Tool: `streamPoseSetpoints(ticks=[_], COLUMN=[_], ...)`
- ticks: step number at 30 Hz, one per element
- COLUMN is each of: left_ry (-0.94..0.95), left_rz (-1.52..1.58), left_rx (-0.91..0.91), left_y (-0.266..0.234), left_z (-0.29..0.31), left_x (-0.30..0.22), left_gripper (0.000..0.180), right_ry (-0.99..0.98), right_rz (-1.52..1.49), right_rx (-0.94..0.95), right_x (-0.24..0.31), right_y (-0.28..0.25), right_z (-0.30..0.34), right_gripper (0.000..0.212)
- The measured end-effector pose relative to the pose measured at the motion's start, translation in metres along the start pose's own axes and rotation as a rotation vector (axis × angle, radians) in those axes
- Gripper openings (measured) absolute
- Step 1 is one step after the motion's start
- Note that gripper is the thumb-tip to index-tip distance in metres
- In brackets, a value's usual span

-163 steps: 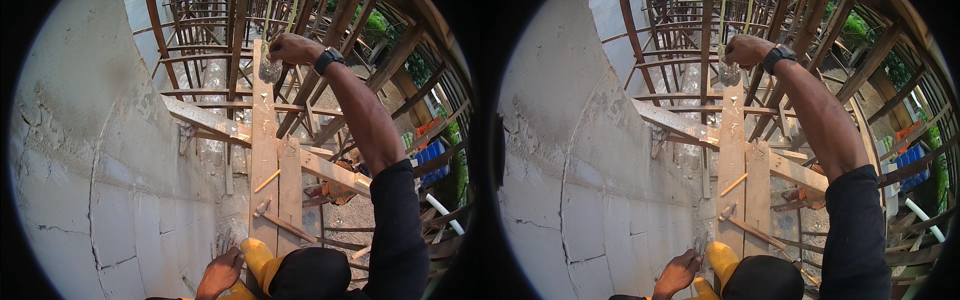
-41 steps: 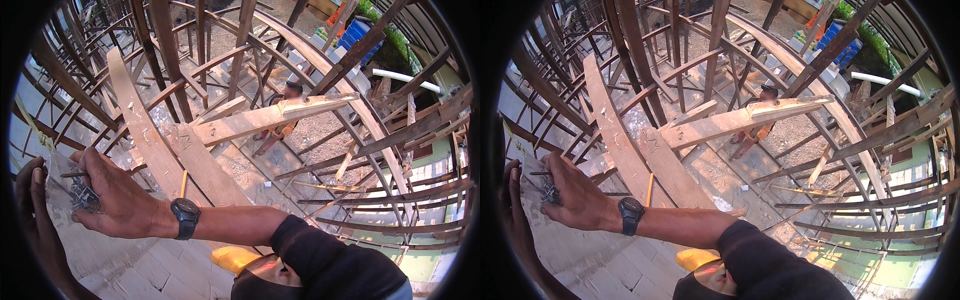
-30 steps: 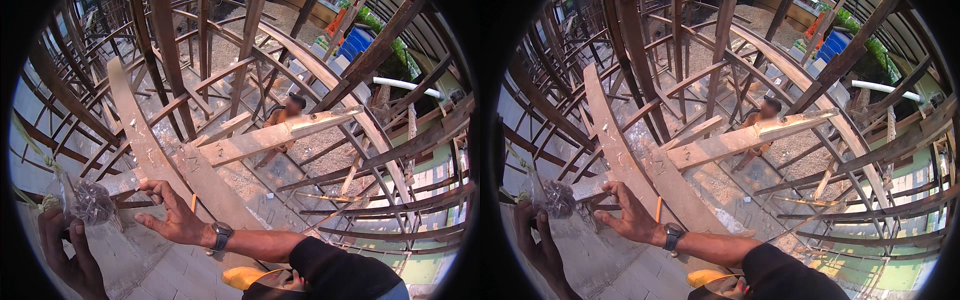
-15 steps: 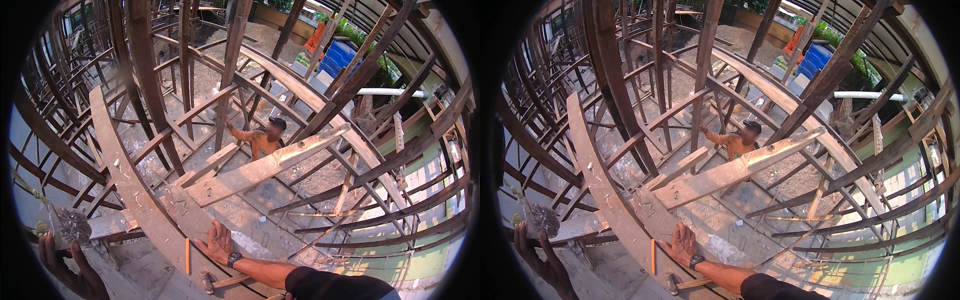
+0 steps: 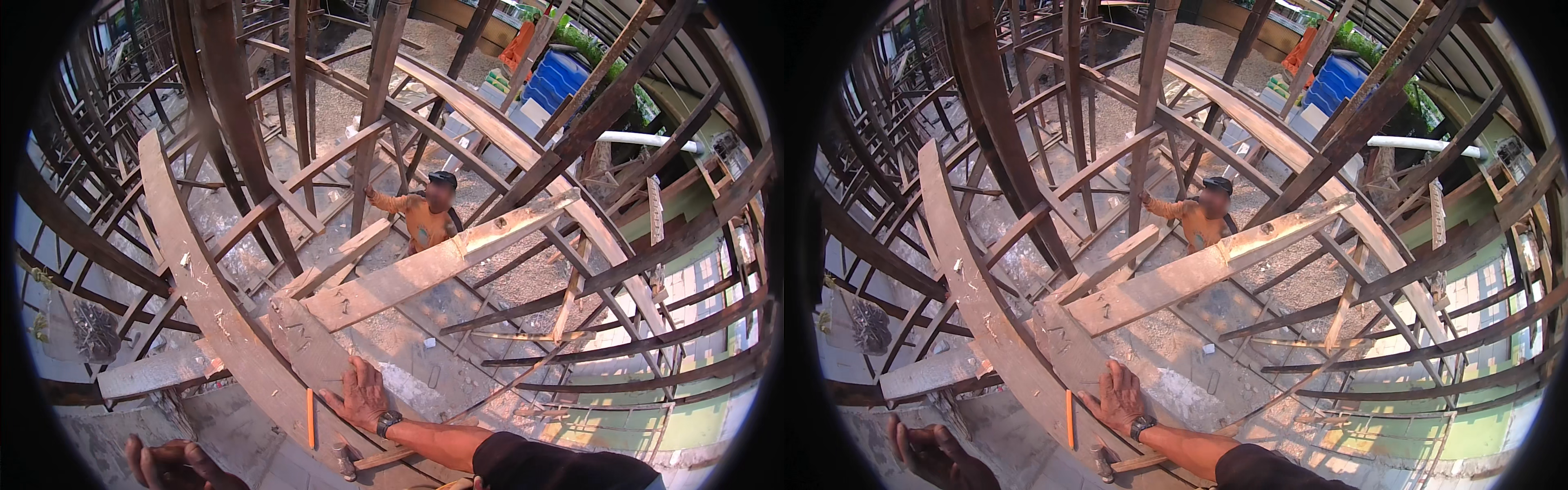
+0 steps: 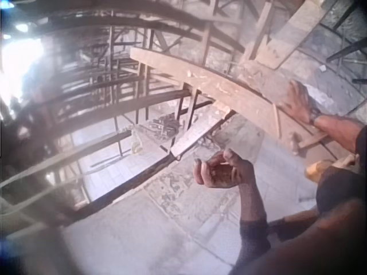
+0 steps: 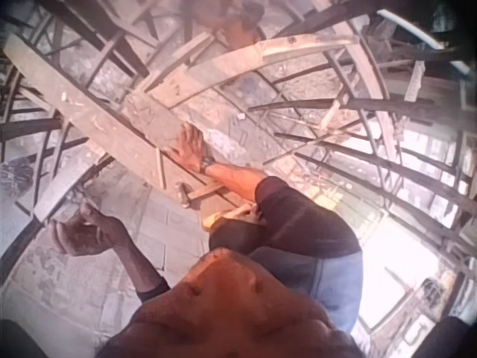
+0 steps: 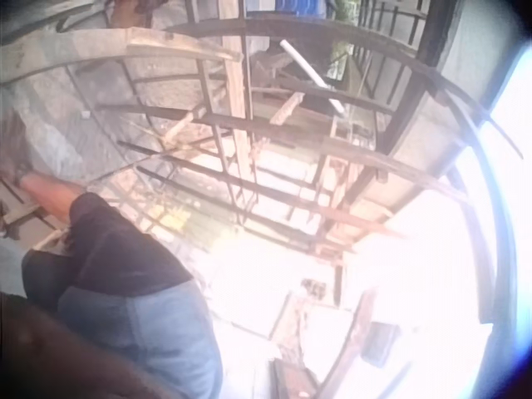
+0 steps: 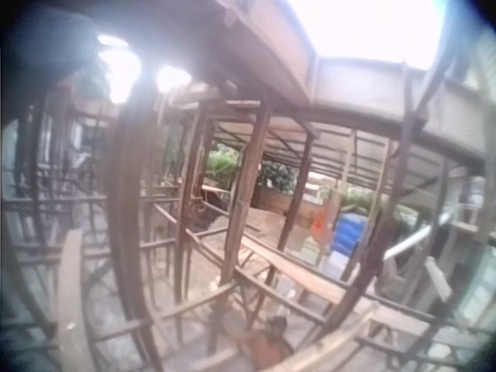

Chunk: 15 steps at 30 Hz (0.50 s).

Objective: The person hammers nails into wooden beams of a building frame while standing on an elevated scaffolding, taking new nails from a container.

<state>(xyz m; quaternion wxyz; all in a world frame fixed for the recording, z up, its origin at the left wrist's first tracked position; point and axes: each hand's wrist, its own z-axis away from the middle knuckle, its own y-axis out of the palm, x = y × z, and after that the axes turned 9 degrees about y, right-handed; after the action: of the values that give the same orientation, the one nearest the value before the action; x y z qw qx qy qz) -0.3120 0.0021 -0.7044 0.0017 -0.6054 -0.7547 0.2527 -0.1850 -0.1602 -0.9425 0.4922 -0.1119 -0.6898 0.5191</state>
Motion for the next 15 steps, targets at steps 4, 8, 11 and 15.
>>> streamPoseSetpoints(ticks=[4,8,11,15], left_ry=[-0.630,-0.596,-0.952,-1.300], left_rz=[0.438,0.760,0.743,0.679], left_rx=[0.590,0.808,0.791,0.484], left_y=[0.031,0.031,0.023,-0.006], left_z=[0.108,0.171,0.195,0.188], left_x=[-0.074,-0.175,-0.155,-0.110], left_gripper=[0.051,0.038,0.030,0.024], right_ry=[-0.024,-0.051,-0.008,-0.022], right_rz=[-0.021,-0.016,-0.013,-0.031], right_rx=[0.001,-0.077,-0.083,-0.047], right_x=[0.005,-0.003,-0.002,-0.001], right_y=[0.006,0.000,0.002,0.007], right_z=[-0.003,-0.001,0.001,0.000], right_gripper=[0.057,0.058,0.057,0.056])
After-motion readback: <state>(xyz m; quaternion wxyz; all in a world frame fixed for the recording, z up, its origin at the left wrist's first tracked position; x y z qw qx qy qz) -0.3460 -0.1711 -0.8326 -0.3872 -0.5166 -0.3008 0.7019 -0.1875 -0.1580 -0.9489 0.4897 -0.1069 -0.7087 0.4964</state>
